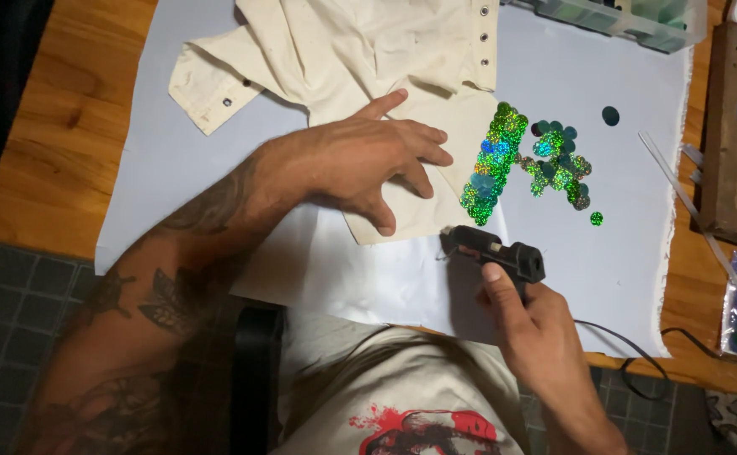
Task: Decorating a white garment by gluing green sequins onto it using a hot glue gun.
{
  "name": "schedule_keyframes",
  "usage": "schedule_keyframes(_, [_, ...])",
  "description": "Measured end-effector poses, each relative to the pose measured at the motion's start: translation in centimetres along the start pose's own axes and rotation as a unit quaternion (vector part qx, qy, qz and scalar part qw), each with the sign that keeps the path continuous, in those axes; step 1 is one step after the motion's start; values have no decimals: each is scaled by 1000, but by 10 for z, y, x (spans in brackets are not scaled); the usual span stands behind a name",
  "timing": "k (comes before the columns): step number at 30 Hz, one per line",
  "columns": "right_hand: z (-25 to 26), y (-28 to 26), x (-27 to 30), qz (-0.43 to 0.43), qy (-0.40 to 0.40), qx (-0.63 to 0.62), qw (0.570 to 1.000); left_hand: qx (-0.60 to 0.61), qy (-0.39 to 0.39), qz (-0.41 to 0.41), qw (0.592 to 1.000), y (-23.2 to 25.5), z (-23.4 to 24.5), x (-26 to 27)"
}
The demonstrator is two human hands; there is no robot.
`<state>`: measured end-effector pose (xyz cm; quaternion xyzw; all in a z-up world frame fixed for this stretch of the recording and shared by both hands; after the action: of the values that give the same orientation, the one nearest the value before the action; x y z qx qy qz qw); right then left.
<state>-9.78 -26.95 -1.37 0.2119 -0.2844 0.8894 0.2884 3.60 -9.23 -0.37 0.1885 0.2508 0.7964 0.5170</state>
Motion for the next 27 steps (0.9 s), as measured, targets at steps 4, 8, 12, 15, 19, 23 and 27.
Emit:
schedule_keyframes(4, [4, -1, 2, 19, -1, -27, 999, -2, 1, 3, 1000, -3, -2, -1])
schedule_keyframes(8, [0, 5, -1, 18, -8, -33, 999, 2, 1, 7, 1000, -3, -3, -3])
schedule_keyframes(12, [-6, 3, -5, 48, -12, -18, 999, 1, 0, 6, 1000, -4, -2, -2])
schedule_keyframes(15, [-7, -1, -2, 26, -20, -3, 999, -9, 4, -1, 1000, -4, -3, -2])
schedule_keyframes(19, [-3, -9, 1, 35, -22, 20, 999, -7, 1, 5, 1000, -2, -1, -1])
schedule_keyframes(23, [3, -1, -1, 19, 0, 32, 999, -3, -6, 11, 1000, -2, -1, -1])
schedule_keyframes(27, [2, -2, -3, 29, -9, 24, 999, 1, -2, 11, 1000, -6, -3, -1])
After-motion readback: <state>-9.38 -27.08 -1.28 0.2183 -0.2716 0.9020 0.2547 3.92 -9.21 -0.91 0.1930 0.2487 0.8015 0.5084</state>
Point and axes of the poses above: each hand's wrist, its own x-axis away from the middle knuckle, its own z-axis out of the back of the hand, y = z × x, the point moved 10 cm from there along -x, towards the middle knuckle, and after that the axes turned 2 degrees about x, right-handed, at the moved point
